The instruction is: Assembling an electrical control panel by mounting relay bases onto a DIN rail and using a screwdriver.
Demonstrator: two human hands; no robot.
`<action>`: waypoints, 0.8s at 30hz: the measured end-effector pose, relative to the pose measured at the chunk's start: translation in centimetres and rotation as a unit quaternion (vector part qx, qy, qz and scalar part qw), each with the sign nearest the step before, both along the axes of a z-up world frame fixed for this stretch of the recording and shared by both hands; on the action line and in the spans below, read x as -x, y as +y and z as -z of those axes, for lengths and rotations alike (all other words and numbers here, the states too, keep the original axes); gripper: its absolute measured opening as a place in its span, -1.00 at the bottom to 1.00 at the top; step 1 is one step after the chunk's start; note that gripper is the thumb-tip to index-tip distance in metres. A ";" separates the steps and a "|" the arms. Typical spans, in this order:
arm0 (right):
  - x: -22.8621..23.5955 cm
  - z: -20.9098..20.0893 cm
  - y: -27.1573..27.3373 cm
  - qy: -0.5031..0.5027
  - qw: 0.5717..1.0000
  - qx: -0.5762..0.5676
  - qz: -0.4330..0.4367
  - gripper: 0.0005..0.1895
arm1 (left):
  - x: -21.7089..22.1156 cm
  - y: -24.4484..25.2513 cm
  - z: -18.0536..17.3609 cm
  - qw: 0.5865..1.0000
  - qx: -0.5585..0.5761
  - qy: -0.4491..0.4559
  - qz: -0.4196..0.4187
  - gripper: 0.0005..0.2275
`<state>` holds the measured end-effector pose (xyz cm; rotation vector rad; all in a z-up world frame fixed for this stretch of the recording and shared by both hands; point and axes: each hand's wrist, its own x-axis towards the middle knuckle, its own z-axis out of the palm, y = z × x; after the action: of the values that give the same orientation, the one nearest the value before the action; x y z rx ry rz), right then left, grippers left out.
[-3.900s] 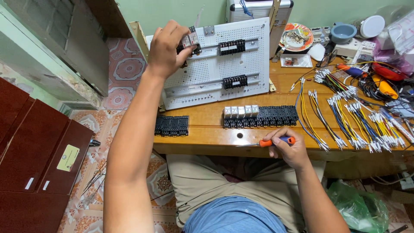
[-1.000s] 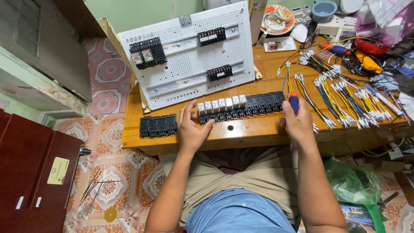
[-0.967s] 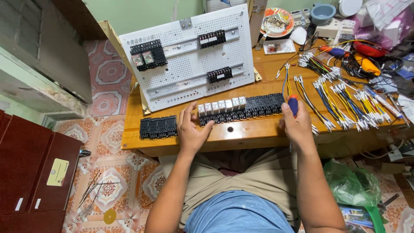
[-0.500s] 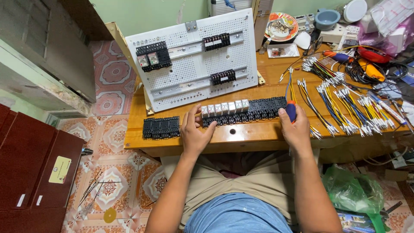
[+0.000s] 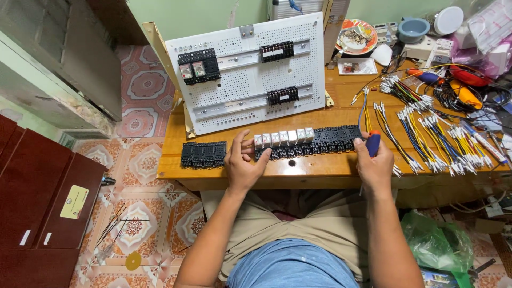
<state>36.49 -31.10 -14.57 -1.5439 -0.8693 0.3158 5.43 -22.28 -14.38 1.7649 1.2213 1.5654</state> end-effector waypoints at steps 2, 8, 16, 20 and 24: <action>-0.7 0.8 0.2 -0.009 1.000 -0.006 0.005 -0.74 | -0.1 0.1 0.3 1.000 -0.007 0.003 -0.013 -0.41; -0.9 1.1 -0.7 -0.050 0.998 0.002 0.025 -0.80 | -0.1 0.3 0.9 0.999 -0.018 -0.011 -0.034 -0.45; 0.3 0.2 -2.2 -0.036 0.999 -0.024 0.026 -0.79 | -0.3 0.5 2.0 0.997 -0.054 -0.044 -0.037 -0.61; 0.1 0.6 -2.2 -0.049 0.998 -0.013 0.032 -0.79 | -0.6 0.5 2.2 0.996 -0.076 -0.027 -0.047 -0.62; 0.3 0.7 -2.1 -0.060 0.997 -0.040 0.026 -0.83 | -0.6 0.5 1.4 0.993 -0.108 -0.001 -0.044 -0.54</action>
<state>36.19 -33.19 -15.29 -1.5205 -0.9220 0.1495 6.01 -21.79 -15.82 1.8621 1.1795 1.8091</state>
